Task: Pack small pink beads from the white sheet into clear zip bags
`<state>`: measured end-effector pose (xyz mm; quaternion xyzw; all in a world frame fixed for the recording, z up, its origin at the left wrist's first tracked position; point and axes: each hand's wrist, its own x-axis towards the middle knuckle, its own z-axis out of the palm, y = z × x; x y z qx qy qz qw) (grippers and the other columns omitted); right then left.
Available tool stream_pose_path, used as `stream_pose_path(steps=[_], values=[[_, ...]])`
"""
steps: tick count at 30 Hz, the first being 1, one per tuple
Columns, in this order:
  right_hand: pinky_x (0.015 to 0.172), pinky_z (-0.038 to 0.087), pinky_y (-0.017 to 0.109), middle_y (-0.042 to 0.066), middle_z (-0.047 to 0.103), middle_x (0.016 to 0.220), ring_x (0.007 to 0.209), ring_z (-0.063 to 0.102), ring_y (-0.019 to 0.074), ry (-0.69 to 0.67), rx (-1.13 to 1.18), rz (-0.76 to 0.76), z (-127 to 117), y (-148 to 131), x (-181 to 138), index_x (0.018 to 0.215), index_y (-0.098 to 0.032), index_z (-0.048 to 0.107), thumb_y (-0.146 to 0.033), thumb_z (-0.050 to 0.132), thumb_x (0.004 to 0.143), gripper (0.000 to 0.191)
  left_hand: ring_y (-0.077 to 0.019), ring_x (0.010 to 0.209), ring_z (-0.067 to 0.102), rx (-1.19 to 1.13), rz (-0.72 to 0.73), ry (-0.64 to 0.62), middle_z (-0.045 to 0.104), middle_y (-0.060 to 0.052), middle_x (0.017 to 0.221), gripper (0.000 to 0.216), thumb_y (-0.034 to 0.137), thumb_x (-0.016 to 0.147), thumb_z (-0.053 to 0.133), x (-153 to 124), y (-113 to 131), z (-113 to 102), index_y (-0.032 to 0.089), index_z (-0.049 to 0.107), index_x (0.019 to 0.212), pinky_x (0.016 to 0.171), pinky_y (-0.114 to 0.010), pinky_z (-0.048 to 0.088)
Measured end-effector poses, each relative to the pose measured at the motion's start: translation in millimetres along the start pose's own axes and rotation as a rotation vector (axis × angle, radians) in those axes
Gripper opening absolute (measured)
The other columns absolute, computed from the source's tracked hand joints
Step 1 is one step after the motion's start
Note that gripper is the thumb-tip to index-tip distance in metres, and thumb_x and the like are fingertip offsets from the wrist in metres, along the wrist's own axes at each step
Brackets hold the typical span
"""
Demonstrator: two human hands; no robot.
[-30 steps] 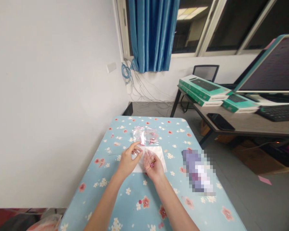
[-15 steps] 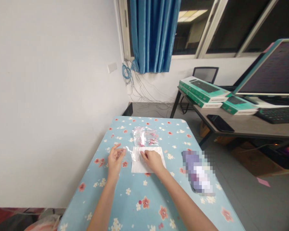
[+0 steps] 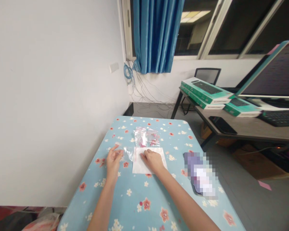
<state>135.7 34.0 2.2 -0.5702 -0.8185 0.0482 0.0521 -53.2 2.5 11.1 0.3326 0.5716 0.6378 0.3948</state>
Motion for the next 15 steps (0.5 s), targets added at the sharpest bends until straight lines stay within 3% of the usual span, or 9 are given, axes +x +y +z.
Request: stream_pose_path(steps=[15], values=[[0.060, 0.034, 0.026, 0.007, 0.061, 0.093, 0.088, 0.055, 0.0186, 0.104, 0.020, -0.034, -1, 7, -11, 0.088, -0.020, 0.060, -0.035, 0.039, 0.095, 0.027, -0.0132, 0.058, 0.061, 0.064, -0.061, 0.033, 0.065, 0.000, 0.070, 0.058, 0.043, 0.058, 0.074, 9, -11, -11, 0.015, 0.058, 0.106, 0.054, -0.022, 0.045]])
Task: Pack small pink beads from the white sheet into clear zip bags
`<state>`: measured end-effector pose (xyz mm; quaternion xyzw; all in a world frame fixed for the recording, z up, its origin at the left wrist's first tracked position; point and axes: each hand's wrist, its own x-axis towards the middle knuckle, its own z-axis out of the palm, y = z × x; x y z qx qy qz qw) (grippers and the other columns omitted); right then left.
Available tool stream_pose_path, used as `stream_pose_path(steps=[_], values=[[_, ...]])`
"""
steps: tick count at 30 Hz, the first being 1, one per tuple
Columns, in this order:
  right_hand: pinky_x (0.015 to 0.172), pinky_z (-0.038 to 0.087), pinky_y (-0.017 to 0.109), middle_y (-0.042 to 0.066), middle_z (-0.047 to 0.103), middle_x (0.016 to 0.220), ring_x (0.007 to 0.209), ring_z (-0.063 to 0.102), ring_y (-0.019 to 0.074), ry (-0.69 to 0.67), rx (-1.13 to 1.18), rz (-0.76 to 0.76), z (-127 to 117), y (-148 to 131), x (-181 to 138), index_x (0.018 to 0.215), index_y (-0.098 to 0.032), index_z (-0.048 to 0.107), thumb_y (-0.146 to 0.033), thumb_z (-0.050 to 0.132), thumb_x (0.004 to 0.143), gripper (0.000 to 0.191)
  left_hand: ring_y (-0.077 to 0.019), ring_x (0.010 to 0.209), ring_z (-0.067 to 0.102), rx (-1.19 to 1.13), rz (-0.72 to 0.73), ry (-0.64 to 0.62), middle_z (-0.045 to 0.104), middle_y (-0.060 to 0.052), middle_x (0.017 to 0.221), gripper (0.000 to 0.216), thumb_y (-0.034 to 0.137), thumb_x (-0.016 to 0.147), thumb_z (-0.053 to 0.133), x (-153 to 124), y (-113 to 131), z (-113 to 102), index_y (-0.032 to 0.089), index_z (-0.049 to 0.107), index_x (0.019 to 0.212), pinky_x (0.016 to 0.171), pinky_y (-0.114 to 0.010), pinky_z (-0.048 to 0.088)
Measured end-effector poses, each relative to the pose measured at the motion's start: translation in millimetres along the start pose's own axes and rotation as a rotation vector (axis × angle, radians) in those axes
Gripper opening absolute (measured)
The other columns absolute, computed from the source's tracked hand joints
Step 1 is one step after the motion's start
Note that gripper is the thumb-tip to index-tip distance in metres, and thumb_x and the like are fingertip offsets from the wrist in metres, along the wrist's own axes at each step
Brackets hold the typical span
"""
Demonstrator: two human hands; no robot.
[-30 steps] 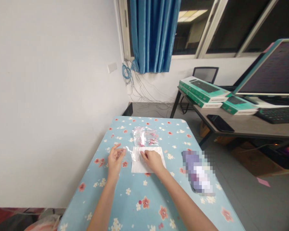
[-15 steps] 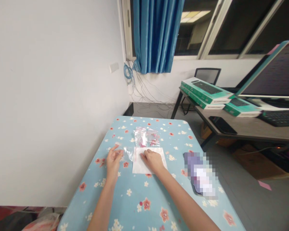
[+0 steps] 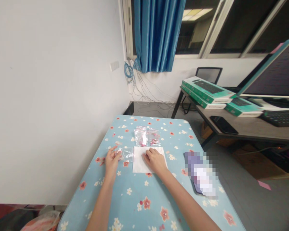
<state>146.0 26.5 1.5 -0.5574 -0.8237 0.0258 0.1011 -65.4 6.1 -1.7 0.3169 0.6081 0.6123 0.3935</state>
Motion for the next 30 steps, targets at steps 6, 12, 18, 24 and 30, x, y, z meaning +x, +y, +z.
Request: stream_pose_path(steps=[6, 12, 18, 24, 30], values=[[0.064, 0.034, 0.025, 0.005, 0.060, 0.090, 0.086, 0.053, 0.0173, 0.058, 0.102, -0.007, -1, 6, -5, 0.082, -0.020, 0.059, -0.033, 0.043, 0.094, 0.024, -0.0145, 0.056, 0.060, 0.149, 0.095, -0.007, 0.063, 0.000, 0.067, 0.056, 0.043, 0.061, 0.071, 12, -6, -12, 0.014, 0.056, 0.107, 0.050, -0.023, 0.043], [0.068, 0.034, 0.025, 0.003, 0.059, 0.086, 0.084, 0.053, 0.0161, 0.146, 0.238, 0.003, 1, 10, -6, 0.080, -0.020, 0.058, -0.034, 0.042, 0.093, 0.025, -0.0169, 0.062, 0.059, 0.492, 0.281, 0.058, 0.063, 0.000, 0.071, 0.044, 0.036, 0.070, 0.062, 20, -7, -26, 0.020, 0.057, 0.110, 0.064, -0.028, 0.045], [0.070, 0.037, 0.025, 0.002, 0.060, 0.081, 0.076, 0.054, 0.0151, 0.238, 0.465, 0.111, -1, 13, -5, 0.081, -0.019, 0.059, -0.036, 0.043, 0.091, 0.024, -0.0279, 0.093, 0.057, 0.888, 0.490, 0.148, 0.064, -0.011, 0.101, 0.037, 0.027, 0.075, 0.057, 13, 5, -27, 0.020, 0.059, 0.111, 0.088, -0.043, 0.041], [0.076, 0.040, 0.029, 0.007, 0.062, 0.091, 0.080, 0.055, 0.0184, 0.388, 0.585, 0.324, -2, 44, 13, 0.097, -0.017, 0.061, -0.041, 0.042, 0.088, 0.032, -0.0243, 0.091, 0.059, 0.640, 0.520, 0.028, 0.065, -0.008, 0.103, 0.030, 0.027, 0.076, 0.058, 9, 32, 21, 0.022, 0.061, 0.105, 0.090, -0.039, 0.042], [0.090, 0.032, 0.036, 0.013, 0.061, 0.104, 0.101, 0.049, 0.0262, 0.292, 0.341, 0.435, -1, 71, 33, 0.104, -0.016, 0.069, -0.040, 0.046, 0.088, 0.037, -0.0174, 0.072, 0.064, 0.687, 0.347, -0.434, 0.070, -0.005, 0.085, 0.025, 0.024, 0.075, 0.061, 13, 27, 105, 0.020, 0.065, 0.100, 0.070, -0.027, 0.047]])
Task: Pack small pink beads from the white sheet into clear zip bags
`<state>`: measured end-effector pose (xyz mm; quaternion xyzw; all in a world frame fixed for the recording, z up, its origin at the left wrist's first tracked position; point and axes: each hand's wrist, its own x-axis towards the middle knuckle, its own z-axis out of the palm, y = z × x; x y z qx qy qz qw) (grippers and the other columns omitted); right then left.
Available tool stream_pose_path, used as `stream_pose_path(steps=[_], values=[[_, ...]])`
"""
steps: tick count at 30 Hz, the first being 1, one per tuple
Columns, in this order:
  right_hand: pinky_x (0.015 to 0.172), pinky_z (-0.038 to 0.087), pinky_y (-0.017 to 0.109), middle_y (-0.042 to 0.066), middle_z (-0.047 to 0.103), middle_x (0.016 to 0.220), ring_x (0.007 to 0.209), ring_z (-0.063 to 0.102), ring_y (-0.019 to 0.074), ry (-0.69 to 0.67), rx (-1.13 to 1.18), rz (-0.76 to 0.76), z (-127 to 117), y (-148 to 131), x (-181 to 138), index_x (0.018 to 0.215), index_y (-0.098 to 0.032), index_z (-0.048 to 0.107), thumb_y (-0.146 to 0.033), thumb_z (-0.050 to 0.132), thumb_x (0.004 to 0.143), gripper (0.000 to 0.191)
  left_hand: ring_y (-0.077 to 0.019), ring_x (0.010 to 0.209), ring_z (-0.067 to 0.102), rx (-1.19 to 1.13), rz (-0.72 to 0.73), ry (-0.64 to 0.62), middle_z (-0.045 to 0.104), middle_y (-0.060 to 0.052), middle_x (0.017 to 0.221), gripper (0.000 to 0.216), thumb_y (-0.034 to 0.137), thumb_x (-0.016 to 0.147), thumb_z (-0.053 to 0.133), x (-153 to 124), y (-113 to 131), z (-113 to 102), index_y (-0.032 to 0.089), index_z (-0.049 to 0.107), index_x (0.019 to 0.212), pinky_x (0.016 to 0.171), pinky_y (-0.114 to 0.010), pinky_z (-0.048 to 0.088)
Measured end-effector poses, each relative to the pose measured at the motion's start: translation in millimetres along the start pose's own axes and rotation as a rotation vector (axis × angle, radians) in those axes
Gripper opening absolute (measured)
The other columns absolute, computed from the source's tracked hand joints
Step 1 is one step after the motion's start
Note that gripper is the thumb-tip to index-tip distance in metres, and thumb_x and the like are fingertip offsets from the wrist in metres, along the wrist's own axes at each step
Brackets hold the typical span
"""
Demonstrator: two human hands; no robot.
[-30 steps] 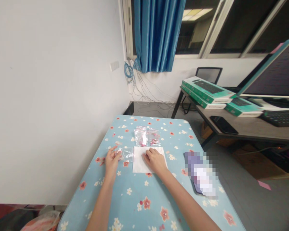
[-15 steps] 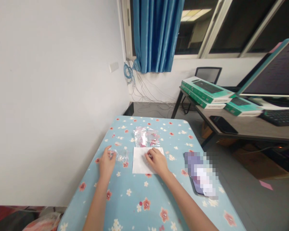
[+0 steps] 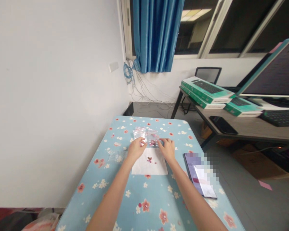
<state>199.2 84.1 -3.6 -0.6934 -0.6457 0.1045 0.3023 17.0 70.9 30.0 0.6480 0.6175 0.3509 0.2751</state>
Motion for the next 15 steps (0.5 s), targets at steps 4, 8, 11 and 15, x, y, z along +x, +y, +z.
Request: stream_pose_path(steps=[4, 8, 11, 15], values=[[0.085, 0.032, 0.039, 0.013, 0.059, 0.107, 0.102, 0.046, 0.0292, -0.025, -0.074, 0.065, -2, -4, 5, 0.100, -0.020, 0.072, -0.044, 0.047, 0.088, 0.037, -0.0236, 0.089, 0.065, 0.129, -0.033, -0.007, 0.070, -0.011, 0.091, 0.023, 0.026, 0.078, 0.059, 15, 4, 23, 0.017, 0.068, 0.097, 0.079, -0.031, 0.044], [0.083, 0.031, 0.039, 0.013, 0.059, 0.107, 0.101, 0.044, 0.0289, 0.008, -0.077, 0.092, 0, -8, 8, 0.093, -0.021, 0.074, -0.048, 0.047, 0.086, 0.039, -0.0238, 0.092, 0.064, 0.206, -0.074, 0.000, 0.070, -0.012, 0.093, 0.022, 0.031, 0.082, 0.054, 18, 6, 29, 0.018, 0.069, 0.092, 0.079, -0.030, 0.043], [0.082, 0.030, 0.038, 0.012, 0.060, 0.105, 0.100, 0.044, 0.0289, 0.046, -0.058, 0.108, 3, -8, 9, 0.089, -0.020, 0.075, -0.050, 0.050, 0.084, 0.039, -0.0228, 0.090, 0.065, 0.223, -0.100, 0.015, 0.071, -0.010, 0.092, 0.023, 0.033, 0.084, 0.052, 17, 9, 31, 0.019, 0.069, 0.092, 0.076, -0.029, 0.043], [0.083, 0.029, 0.039, 0.011, 0.060, 0.104, 0.101, 0.043, 0.0295, 0.052, -0.027, 0.129, 4, -9, 8, 0.085, -0.021, 0.075, -0.047, 0.055, 0.080, 0.033, -0.0223, 0.087, 0.065, 0.199, -0.142, 0.044, 0.072, -0.009, 0.090, 0.023, 0.033, 0.084, 0.052, 17, 14, 35, 0.020, 0.069, 0.092, 0.072, -0.028, 0.043]])
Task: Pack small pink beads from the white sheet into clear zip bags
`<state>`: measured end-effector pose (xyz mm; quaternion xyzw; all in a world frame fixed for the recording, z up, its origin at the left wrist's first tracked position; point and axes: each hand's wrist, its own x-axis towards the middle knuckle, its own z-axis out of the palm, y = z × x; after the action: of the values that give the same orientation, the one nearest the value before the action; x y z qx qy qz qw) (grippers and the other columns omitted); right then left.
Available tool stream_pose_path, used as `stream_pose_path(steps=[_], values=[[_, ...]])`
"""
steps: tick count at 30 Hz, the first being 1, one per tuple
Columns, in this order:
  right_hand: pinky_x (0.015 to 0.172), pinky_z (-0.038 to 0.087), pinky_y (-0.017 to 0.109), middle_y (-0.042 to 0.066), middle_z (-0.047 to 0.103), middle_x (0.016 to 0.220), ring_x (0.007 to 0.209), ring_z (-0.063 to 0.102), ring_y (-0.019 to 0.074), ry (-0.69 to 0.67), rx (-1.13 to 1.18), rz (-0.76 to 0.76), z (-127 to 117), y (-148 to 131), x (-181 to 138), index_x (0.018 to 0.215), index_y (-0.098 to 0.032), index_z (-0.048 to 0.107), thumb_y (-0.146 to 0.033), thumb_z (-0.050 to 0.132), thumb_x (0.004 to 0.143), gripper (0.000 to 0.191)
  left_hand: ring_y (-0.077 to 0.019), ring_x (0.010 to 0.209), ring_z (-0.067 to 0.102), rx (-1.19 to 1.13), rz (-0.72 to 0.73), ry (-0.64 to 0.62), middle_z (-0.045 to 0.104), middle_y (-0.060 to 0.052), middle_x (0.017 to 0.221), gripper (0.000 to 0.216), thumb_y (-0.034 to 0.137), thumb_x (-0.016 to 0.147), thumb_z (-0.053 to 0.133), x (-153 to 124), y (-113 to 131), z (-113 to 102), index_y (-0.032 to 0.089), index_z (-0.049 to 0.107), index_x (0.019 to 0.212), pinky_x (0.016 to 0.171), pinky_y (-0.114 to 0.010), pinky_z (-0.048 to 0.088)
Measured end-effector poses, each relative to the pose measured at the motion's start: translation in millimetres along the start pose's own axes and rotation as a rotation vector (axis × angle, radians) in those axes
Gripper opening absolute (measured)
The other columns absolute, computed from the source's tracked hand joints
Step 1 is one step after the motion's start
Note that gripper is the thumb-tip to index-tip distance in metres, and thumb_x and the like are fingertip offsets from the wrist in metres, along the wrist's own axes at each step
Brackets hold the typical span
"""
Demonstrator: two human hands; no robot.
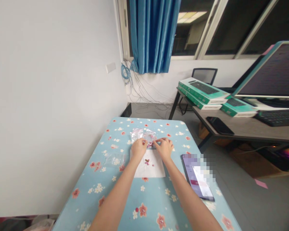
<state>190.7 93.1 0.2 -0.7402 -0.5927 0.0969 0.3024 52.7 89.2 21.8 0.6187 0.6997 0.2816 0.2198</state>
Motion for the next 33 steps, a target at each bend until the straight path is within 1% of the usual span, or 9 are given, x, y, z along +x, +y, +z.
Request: stream_pose_path(steps=[4, 9, 14, 17, 19, 23, 26, 28, 33], values=[[0.084, 0.029, 0.039, 0.010, 0.059, 0.108, 0.104, 0.042, 0.0300, -0.027, -0.008, 0.006, -2, -2, -3, 0.085, -0.022, 0.074, -0.041, 0.059, 0.078, 0.026, -0.0221, 0.084, 0.066, -0.051, -0.051, 0.015, 0.072, -0.009, 0.087, 0.022, 0.032, 0.084, 0.053, 4, 3, 3, 0.019, 0.069, 0.087, 0.069, -0.027, 0.043], [0.085, 0.027, 0.040, 0.010, 0.059, 0.110, 0.106, 0.041, 0.0306, -0.020, 0.016, -0.022, -3, -4, -5, 0.085, -0.021, 0.074, -0.036, 0.057, 0.079, 0.023, -0.0227, 0.083, 0.066, -0.143, -0.067, 0.040, 0.072, -0.009, 0.084, 0.017, 0.028, 0.080, 0.056, 7, 5, 6, 0.017, 0.068, 0.085, 0.071, -0.029, 0.043], [0.087, 0.026, 0.039, 0.010, 0.058, 0.113, 0.107, 0.041, 0.0294, 0.079, 0.059, -0.084, -9, -11, -11, 0.084, -0.021, 0.073, -0.034, 0.057, 0.081, 0.021, -0.0222, 0.086, 0.064, -0.310, -0.047, 0.066, 0.071, -0.010, 0.088, 0.016, 0.027, 0.078, 0.059, 6, 5, 4, 0.016, 0.067, 0.086, 0.078, -0.031, 0.044], [0.088, 0.026, 0.039, 0.008, 0.058, 0.112, 0.107, 0.041, 0.0285, 0.174, 0.089, -0.159, -17, -19, -21, 0.082, -0.023, 0.073, -0.033, 0.058, 0.082, 0.018, -0.0202, 0.084, 0.065, -0.475, -0.025, 0.056, 0.070, -0.010, 0.093, 0.023, 0.035, 0.080, 0.058, 4, 5, 0, 0.015, 0.067, 0.087, 0.078, -0.030, 0.045], [0.088, 0.026, 0.039, 0.007, 0.058, 0.111, 0.107, 0.041, 0.0278, 0.229, 0.113, -0.227, -21, -25, -30, 0.080, -0.024, 0.072, -0.033, 0.059, 0.082, 0.016, -0.0190, 0.081, 0.065, -0.605, -0.021, 0.032, 0.071, -0.010, 0.091, 0.031, 0.043, 0.080, 0.056, -1, 5, -3, 0.015, 0.066, 0.089, 0.073, -0.028, 0.047], [0.090, 0.026, 0.039, 0.006, 0.058, 0.110, 0.108, 0.042, 0.0269, 0.290, 0.158, -0.354, -27, -39, -56, 0.077, -0.025, 0.071, -0.031, 0.063, 0.080, 0.011, -0.0186, 0.073, 0.066, -0.834, -0.060, -0.004, 0.071, -0.009, 0.085, 0.049, 0.055, 0.070, 0.062, -18, -4, -9, 0.014, 0.062, 0.097, 0.060, -0.025, 0.049], [0.093, 0.026, 0.039, 0.004, 0.059, 0.109, 0.110, 0.043, 0.0260, 0.253, 0.200, -0.442, -29, -45, -74, 0.077, -0.026, 0.070, -0.031, 0.063, 0.080, 0.009, -0.0170, 0.070, 0.065, -0.949, -0.104, 0.007, 0.070, -0.007, 0.082, 0.052, 0.057, 0.064, 0.066, -35, -18, -16, 0.014, 0.062, 0.094, 0.058, -0.024, 0.049], [0.093, 0.028, 0.039, 0.004, 0.059, 0.108, 0.110, 0.044, 0.0256, 0.220, 0.237, -0.446, -29, -45, -81, 0.080, -0.026, 0.069, -0.032, 0.062, 0.081, 0.009, -0.0149, 0.068, 0.064, -0.995, -0.138, 0.019, 0.070, -0.006, 0.081, 0.049, 0.055, 0.063, 0.069, -46, -30, -24, 0.015, 0.063, 0.091, 0.059, -0.023, 0.048], [0.093, 0.031, 0.041, 0.007, 0.061, 0.107, 0.106, 0.047, 0.0255, 0.119, 0.363, -0.276, -27, -31, -80, 0.097, -0.024, 0.067, -0.038, 0.055, 0.084, 0.023, -0.0108, 0.057, 0.058, -1.066, -0.196, -0.032, 0.067, -0.002, 0.066, 0.044, 0.048, 0.055, 0.078, -64, -54, -43, 0.014, 0.066, 0.081, 0.057, -0.021, 0.043]])
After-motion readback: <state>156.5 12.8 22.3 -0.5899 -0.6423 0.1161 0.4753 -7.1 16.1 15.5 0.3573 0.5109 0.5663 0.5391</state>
